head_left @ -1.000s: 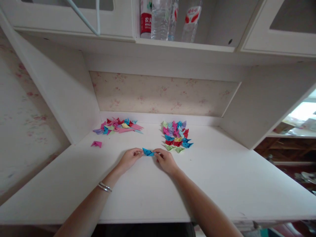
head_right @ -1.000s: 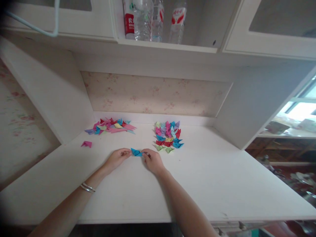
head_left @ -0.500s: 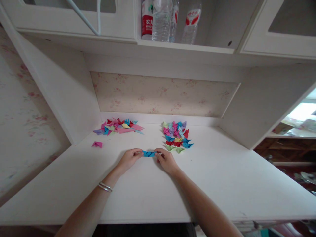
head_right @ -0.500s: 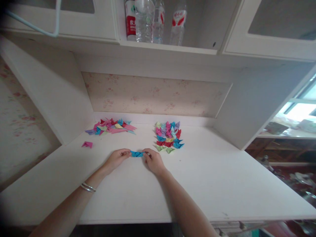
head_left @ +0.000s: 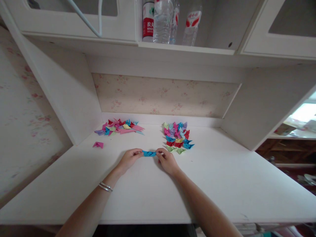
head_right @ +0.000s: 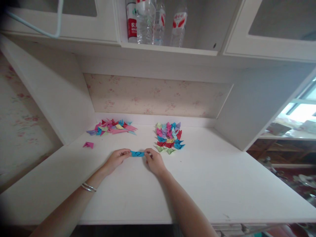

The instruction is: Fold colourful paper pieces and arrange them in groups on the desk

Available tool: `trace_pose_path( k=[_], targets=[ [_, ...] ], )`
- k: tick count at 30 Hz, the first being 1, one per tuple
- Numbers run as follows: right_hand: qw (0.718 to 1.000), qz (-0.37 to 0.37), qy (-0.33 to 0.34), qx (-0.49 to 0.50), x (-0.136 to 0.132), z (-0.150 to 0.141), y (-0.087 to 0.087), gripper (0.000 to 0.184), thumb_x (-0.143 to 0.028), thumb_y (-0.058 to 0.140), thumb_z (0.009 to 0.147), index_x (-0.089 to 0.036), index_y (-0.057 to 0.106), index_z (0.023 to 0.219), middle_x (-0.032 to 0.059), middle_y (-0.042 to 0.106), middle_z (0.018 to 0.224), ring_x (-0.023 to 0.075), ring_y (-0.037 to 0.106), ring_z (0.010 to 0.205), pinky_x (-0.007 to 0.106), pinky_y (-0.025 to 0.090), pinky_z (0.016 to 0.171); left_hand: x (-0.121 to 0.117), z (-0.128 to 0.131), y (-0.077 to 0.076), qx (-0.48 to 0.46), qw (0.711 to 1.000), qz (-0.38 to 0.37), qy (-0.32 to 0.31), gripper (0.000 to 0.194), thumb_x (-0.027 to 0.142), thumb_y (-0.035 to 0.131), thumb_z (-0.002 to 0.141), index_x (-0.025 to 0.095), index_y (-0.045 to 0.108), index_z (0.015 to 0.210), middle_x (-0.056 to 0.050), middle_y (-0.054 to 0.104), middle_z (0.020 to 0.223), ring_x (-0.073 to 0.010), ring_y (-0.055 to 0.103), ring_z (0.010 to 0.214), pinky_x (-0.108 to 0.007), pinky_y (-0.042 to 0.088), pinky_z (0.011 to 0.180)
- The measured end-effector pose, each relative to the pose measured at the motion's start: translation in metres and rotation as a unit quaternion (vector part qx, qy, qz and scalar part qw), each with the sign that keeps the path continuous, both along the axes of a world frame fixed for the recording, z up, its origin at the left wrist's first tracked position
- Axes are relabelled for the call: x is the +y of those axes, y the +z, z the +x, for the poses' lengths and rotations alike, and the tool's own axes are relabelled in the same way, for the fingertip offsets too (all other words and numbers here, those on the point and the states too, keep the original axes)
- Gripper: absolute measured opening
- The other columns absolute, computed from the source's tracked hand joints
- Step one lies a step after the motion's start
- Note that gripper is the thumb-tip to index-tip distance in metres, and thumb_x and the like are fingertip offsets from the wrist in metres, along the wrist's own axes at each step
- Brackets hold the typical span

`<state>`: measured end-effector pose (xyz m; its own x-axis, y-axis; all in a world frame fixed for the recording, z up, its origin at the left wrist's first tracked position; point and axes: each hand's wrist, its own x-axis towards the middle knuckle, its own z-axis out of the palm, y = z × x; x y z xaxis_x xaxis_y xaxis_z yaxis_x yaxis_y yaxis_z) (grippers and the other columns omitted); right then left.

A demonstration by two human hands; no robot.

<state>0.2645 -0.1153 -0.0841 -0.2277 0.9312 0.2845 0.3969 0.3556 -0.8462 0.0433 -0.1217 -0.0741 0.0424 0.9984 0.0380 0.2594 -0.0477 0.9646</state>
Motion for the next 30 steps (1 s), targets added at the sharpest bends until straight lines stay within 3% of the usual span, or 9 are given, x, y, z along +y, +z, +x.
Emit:
trace_pose_path(
  k=[8, 17, 24, 30],
  targets=[
    [0.998, -0.029, 0.012, 0.051, -0.0013, -0.0022, 0.0017, 0.032, -0.048, 0.048, 0.088, -0.021, 0.063, 0.096, 0.0001, 0.063, 0.072, 0.0125, 0.056, 0.052, 0.025, 0.043, 0.053, -0.0020, 0.0000, 0.0056, -0.008, 1.000, -0.007, -0.022, 0.039, 0.048, 0.067, 0.069, 0.014, 0.069, 0.087, 0.008, 0.039, 0.054, -0.0069, 0.027, 0.048, -0.023, 0.019, 0.048],
    [0.984, -0.115, 0.022, 0.132, 0.0068, 0.0036, -0.0029, 0.046, -0.062, 0.048, 0.084, -0.020, 0.065, 0.081, 0.0005, 0.061, 0.061, 0.0125, 0.051, 0.051, 0.025, 0.041, 0.052, -0.0024, -0.0004, 0.0024, -0.004, 1.000, -0.006, 0.002, 0.045, 0.050, 0.068, 0.067, 0.015, 0.072, 0.094, 0.006, 0.048, 0.057, -0.0079, 0.031, 0.050, -0.023, 0.022, 0.050],
    [0.991, -0.101, 0.033, 0.083, 0.0048, 0.0066, -0.0038, 0.044, -0.059, 0.059, 0.079, -0.017, 0.067, 0.070, -0.0013, 0.058, 0.056, 0.0081, 0.042, 0.047, 0.021, 0.029, 0.045, -0.0022, -0.0014, 0.0028, 0.003, 1.000, 0.001, -0.007, 0.043, 0.050, 0.066, 0.070, 0.015, 0.071, 0.095, 0.006, 0.048, 0.058, -0.0077, 0.029, 0.050, -0.024, 0.022, 0.050],
    [0.992, -0.108, 0.018, 0.055, 0.0039, 0.0067, -0.0014, 0.045, -0.056, 0.057, 0.081, -0.016, 0.065, 0.061, -0.0032, 0.051, 0.047, 0.0079, 0.040, 0.044, 0.022, 0.028, 0.045, -0.0022, -0.0016, 0.0028, 0.005, 1.000, -0.001, -0.003, 0.045, 0.051, 0.067, 0.069, 0.015, 0.071, 0.095, 0.005, 0.050, 0.060, -0.0081, 0.031, 0.050, -0.023, 0.022, 0.050]
  ],
)
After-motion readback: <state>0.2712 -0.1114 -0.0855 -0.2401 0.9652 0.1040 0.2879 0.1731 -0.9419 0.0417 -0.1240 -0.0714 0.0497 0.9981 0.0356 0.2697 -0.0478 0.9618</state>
